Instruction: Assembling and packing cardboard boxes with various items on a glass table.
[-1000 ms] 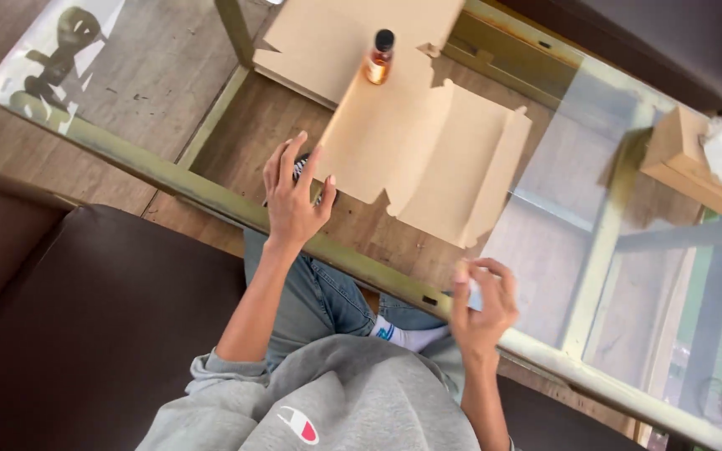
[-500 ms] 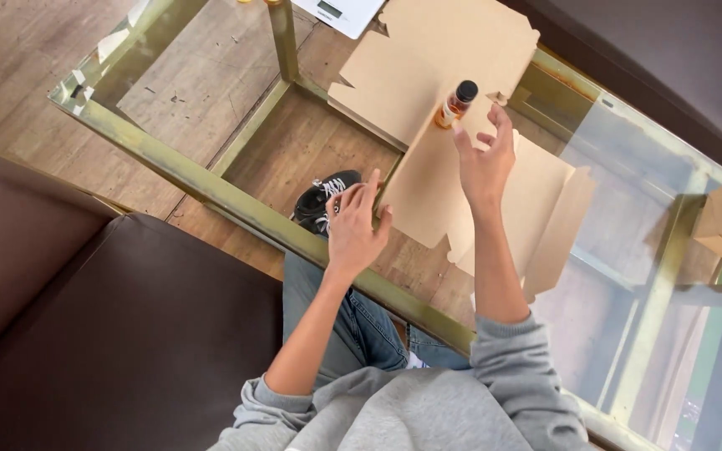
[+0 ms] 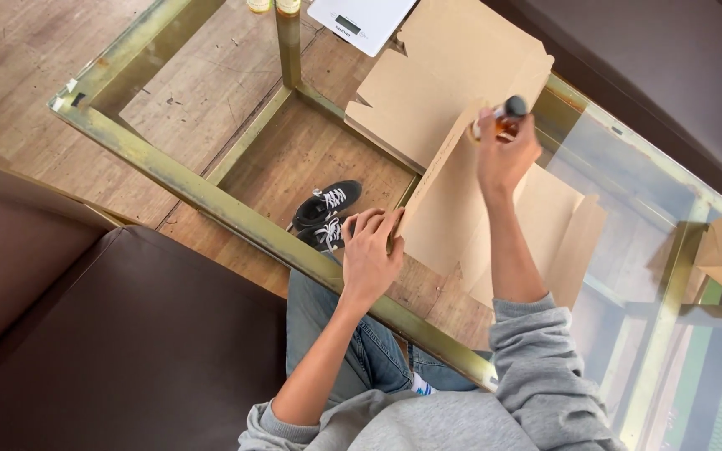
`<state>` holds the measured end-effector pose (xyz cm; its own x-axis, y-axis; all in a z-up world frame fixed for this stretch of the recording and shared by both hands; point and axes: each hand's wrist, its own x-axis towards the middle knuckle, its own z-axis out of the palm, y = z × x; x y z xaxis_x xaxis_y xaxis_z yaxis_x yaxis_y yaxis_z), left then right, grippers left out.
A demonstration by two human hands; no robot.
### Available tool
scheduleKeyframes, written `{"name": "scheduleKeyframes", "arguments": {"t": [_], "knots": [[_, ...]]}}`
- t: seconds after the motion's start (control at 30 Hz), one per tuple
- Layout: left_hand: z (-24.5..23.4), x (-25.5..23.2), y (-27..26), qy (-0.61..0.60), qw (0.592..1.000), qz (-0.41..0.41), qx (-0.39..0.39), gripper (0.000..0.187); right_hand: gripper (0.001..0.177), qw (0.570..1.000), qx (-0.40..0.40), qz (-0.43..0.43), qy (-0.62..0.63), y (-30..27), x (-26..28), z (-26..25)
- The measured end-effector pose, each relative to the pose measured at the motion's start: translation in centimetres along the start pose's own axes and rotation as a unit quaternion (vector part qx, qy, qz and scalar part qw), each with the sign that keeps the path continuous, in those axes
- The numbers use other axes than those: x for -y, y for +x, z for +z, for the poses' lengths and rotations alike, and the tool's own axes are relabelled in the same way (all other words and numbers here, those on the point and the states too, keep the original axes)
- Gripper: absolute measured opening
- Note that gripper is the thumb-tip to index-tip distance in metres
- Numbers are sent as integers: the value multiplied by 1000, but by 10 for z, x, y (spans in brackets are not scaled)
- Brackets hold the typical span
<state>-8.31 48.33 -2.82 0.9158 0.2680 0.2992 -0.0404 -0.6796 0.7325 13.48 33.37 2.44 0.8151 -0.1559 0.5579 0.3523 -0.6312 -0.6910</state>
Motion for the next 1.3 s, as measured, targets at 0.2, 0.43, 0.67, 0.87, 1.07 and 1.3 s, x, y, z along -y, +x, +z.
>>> {"name": "scheduleKeyframes", "arguments": {"t": [0.2,0.43,0.67,0.87,1.07,1.3], "knots": [[-12,-11,2,-80,996,-1,-37,34,17,998,29,-13,54,57,36,5],[-6,-9,3,-105,992,-8,-68,31,30,970,240,22,36,75,26,44],[-8,-10,4,-88,993,4,-78,31,82,964,263,38,23,51,56,5],[35,27,-4,-25,991,83,-103,35,53,975,188,-12,-120,-78,79,-113],[13,12,-17,44,964,232,-123,26,68,930,218,17,-296,-156,-6,-185],[-3,-37,-49,31,953,287,-97,24,62,933,181,-35,-309,-187,-73,-250]]}}
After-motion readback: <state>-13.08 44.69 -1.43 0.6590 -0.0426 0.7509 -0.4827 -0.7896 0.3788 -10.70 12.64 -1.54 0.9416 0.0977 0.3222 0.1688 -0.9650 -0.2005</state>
